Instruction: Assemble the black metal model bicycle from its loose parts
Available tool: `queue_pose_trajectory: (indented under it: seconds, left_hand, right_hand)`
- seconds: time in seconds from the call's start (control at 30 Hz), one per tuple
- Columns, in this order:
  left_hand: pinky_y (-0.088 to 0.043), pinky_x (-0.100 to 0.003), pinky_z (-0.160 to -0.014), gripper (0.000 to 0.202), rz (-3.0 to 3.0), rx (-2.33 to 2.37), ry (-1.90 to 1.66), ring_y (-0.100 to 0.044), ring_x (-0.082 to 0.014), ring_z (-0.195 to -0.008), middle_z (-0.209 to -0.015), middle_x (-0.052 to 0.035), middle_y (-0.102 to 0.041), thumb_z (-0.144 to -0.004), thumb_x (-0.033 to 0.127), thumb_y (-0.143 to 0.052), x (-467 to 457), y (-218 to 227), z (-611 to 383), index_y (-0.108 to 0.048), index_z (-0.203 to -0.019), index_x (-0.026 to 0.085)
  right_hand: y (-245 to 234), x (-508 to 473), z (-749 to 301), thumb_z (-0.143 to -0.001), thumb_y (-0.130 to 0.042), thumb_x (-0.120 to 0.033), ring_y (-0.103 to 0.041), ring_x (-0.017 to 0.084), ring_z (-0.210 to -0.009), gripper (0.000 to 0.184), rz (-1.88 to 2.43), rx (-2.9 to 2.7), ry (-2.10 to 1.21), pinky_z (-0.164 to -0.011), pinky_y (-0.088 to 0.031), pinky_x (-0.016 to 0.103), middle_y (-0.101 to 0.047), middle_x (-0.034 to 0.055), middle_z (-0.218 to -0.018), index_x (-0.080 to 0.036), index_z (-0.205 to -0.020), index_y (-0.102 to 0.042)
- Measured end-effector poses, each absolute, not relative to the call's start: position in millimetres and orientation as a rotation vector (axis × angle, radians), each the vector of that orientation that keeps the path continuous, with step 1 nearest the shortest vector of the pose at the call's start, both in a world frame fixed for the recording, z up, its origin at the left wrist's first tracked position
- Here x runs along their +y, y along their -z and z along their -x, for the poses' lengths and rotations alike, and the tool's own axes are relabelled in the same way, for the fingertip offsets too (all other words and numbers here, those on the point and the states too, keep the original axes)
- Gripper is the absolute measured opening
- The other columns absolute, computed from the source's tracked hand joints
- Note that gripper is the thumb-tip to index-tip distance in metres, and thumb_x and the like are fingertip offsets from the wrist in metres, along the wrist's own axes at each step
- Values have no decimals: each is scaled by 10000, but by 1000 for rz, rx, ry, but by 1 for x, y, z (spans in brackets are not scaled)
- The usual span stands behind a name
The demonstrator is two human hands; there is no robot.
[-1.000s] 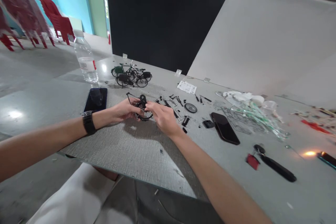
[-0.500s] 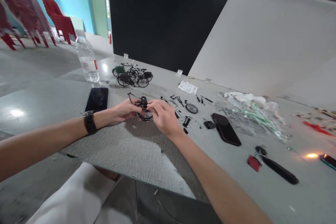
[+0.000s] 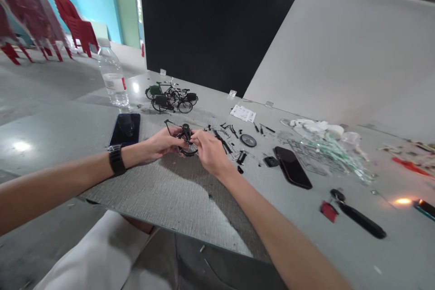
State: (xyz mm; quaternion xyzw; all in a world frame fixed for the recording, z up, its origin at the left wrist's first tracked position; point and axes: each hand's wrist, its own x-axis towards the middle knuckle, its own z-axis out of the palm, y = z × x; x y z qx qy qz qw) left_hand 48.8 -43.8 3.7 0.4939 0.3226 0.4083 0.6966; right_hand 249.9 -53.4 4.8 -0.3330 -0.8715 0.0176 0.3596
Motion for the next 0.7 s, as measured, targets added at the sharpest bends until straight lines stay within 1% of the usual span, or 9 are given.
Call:
queue_pose_trajectory:
  seconds: [0.17, 0.27, 0.37, 0.53, 0.63, 0.7]
  left_hand:
    - [-592, -276, -589, 317, -1115, 708, -893, -671, -150, -722, -822, -45, -690, -652, 34, -797, -43, -4, -48, -723, -951, 109]
    - [-593, -271, -584, 320, -1129, 689, -886, -663, -142, -705, -796, -34, -689, -635, 54, -829, -42, -2, -47, -728, -933, 114]
    - [-595, -264, -582, 309, -1143, 678, -880, -660, -136, -695, -778, -29, -688, -625, 70, -847, -41, 1, -47, -733, -908, 116]
    - [-605, -263, -589, 294, -1166, 706, -894, -672, -139, -697, -788, -37, -704, -609, 65, -853, -41, 0, -47, -738, -875, 109]
    - [-621, -288, -612, 286, -1175, 718, -897, -702, -165, -723, -807, -55, -719, -615, 84, -863, -42, -1, -48, -731, -868, 102]
    - [-626, -302, -626, 326, -1165, 723, -903, -714, -175, -738, -826, -65, -730, -610, 92, -874, -42, -1, -48, -729, -901, 101]
  right_hand:
    - [-5, -51, -251, -1025, -458, -197, -712, 249, -1065, 125, 842, -2248, -58, -867, -558, 398, -743, 109, -1163, -256, -986, -562]
    - [-5, -49, -252, -1023, -466, -203, -705, 246, -1033, 118, 821, -2262, -71, -862, -554, 404, -738, 101, -1105, -256, -975, -560]
    - [-6, -49, -252, -1025, -466, -198, -694, 249, -1052, 117, 808, -2285, -73, -866, -548, 404, -730, 97, -1062, -254, -972, -554]
    - [-6, -51, -254, -1033, -451, -195, -697, 239, -1028, 127, 795, -2321, -46, -845, -547, 386, -718, 114, -1138, -245, -959, -542]
    - [-6, -51, -256, -1033, -455, -195, -692, 247, -1081, 136, 797, -2338, -2, -873, -548, 393, -724, 117, -1161, -244, -955, -555]
    - [-6, -51, -256, -1032, -457, -195, -692, 252, -1106, 146, 791, -2343, 24, -899, -550, 404, -730, 117, -1177, -245, -965, -577]
